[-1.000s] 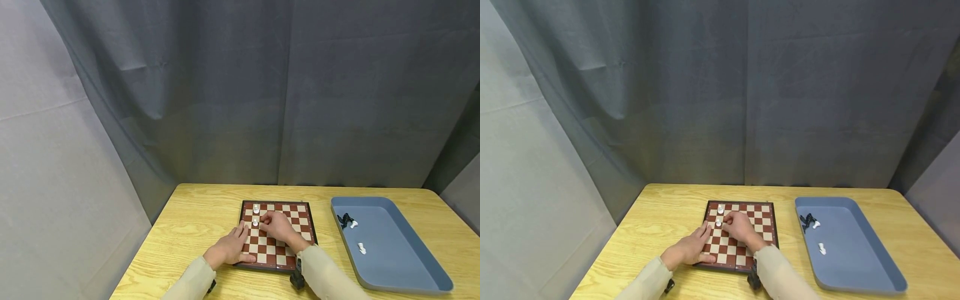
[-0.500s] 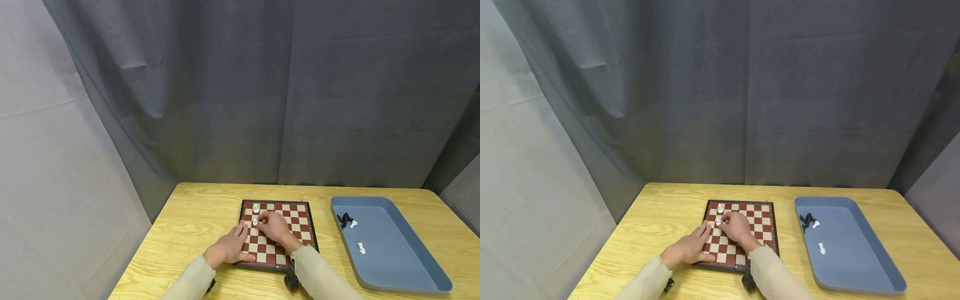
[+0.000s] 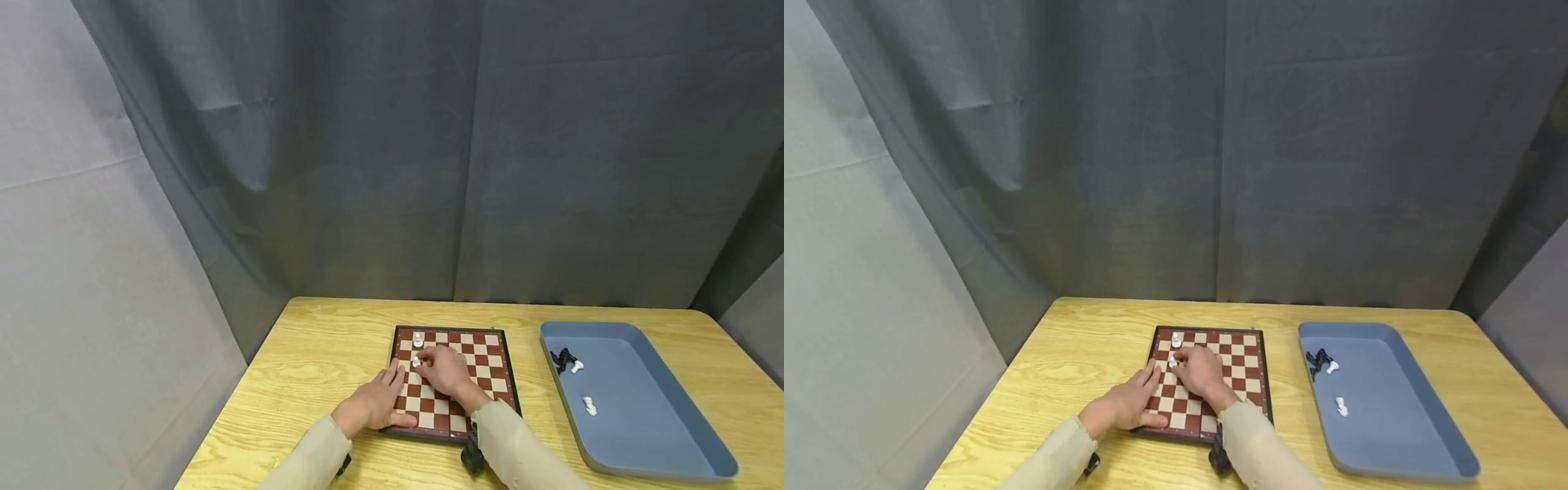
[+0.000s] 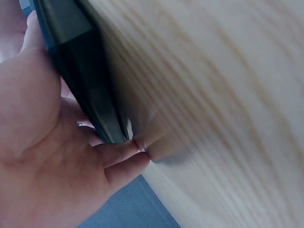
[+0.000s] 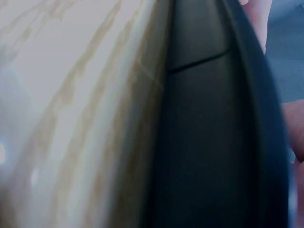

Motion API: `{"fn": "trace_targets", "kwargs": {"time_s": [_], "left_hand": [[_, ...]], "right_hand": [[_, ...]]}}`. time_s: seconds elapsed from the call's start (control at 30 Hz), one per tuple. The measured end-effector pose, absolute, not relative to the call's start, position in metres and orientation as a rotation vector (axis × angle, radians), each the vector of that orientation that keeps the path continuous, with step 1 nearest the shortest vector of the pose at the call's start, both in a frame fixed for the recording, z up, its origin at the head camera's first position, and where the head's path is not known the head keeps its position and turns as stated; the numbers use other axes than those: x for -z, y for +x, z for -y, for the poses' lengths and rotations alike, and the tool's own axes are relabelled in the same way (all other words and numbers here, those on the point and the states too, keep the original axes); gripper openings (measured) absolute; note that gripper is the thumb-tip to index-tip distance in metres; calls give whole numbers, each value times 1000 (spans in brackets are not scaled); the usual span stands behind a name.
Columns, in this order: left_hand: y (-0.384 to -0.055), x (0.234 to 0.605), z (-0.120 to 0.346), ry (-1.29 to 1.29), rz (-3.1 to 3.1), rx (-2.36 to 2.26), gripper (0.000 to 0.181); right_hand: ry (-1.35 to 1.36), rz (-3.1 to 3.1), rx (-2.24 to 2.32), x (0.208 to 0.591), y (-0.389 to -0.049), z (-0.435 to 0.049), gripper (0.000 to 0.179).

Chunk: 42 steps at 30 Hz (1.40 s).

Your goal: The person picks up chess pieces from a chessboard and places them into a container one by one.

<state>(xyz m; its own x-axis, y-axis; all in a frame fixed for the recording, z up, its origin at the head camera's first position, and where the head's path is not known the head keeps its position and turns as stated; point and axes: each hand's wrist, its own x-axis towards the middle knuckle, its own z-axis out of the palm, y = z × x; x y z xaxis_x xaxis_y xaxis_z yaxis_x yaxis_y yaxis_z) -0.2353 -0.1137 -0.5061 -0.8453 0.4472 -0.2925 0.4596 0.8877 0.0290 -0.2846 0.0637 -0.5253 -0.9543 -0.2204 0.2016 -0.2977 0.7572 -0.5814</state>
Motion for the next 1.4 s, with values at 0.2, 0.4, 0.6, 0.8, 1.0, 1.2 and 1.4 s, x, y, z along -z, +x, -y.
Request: {"fn": "trace_targets", "kwargs": {"time_s": [0.2,0.4,0.6,0.8,1.0,1.2,1.4], "left_hand": [[-235,507,114,674,-2756,33,102],[-235,509,114,668,-2755,29,102],[-236,509,114,667,-2755,26,102],[-236,507,114,666,-2759,24,102],[-236,508,115,669,-2765,36,102],[-235,507,115,674,-2759,35,102],[-233,505,115,677,-2759,5,102]], "right_hand": [[430,2856,-962,524,-283,-63,14],[428,2860,-960,525,-282,-63,14],[420,2864,-977,524,-283,-65,11],[442,2861,-1044,522,-283,-68,10],[439,2821,-1189,516,-279,-77,5],[364,2806,-1254,509,-275,-92,6],[323,2818,-1230,502,-272,-116,6]]}}
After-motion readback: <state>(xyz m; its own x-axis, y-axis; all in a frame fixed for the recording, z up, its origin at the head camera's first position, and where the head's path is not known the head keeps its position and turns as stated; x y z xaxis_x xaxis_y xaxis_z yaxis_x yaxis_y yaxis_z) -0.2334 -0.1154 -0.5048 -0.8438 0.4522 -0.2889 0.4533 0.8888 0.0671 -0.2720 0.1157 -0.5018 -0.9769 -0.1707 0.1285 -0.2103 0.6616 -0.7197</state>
